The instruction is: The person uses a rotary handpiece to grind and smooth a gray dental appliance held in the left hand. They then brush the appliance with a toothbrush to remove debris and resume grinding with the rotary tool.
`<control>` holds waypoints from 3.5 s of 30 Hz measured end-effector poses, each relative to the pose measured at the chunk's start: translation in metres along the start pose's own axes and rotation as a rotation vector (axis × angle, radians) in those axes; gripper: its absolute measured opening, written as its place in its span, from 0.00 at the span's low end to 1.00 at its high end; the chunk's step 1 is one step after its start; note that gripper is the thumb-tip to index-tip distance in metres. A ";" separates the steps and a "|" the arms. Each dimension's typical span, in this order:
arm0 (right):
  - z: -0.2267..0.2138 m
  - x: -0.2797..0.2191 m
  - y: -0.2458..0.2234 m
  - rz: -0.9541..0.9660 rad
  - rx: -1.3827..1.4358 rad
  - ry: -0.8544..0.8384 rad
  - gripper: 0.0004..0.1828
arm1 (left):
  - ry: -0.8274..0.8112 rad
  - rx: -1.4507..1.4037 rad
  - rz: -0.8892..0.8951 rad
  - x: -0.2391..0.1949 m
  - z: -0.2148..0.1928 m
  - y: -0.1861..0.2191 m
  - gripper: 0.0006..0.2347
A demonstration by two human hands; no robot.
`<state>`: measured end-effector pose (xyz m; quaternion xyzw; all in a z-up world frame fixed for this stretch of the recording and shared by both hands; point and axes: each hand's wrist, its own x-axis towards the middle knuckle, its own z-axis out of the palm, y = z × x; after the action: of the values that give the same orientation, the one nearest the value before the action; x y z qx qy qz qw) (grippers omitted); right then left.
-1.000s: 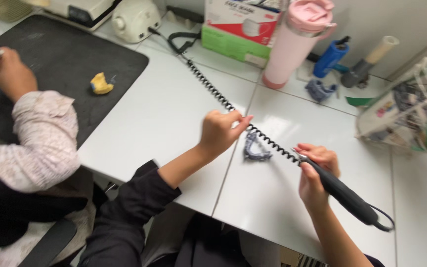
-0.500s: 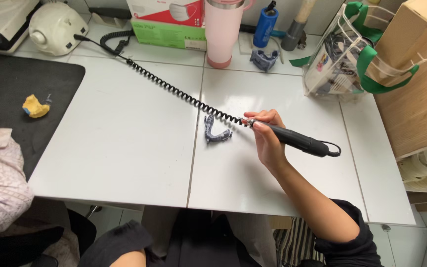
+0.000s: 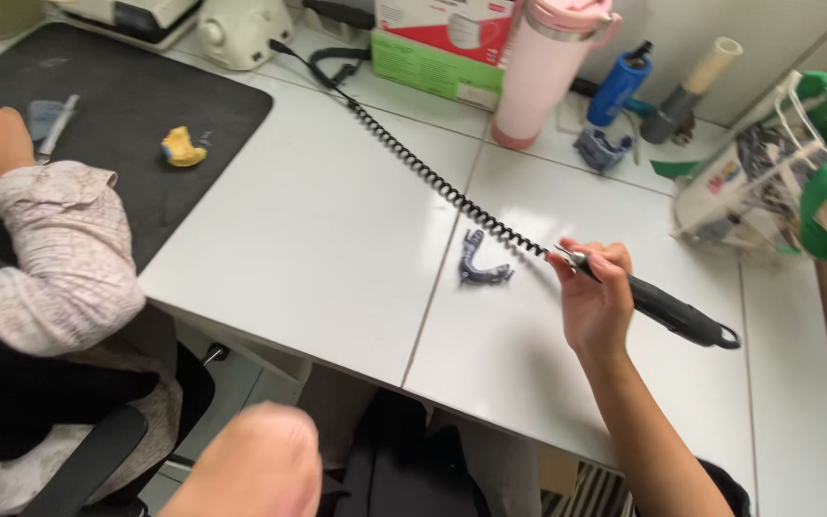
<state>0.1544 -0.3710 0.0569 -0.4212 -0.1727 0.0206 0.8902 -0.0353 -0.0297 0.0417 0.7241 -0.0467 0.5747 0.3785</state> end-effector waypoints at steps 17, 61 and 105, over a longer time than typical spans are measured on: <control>-0.023 0.028 -0.015 0.471 -0.262 0.269 0.17 | -0.143 0.055 -0.419 0.067 -0.002 -0.021 0.13; -0.052 0.043 -0.005 0.484 -0.927 0.203 0.19 | -0.658 -0.394 0.345 0.045 0.222 -0.021 0.05; -0.031 0.033 -0.013 0.414 -1.497 0.249 0.24 | -0.630 -0.393 0.142 0.023 0.223 -0.028 0.02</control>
<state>0.1943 -0.3959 0.0583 -0.9316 0.0423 0.0170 0.3605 0.1645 -0.1351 0.0362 0.7738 -0.3205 0.3285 0.4366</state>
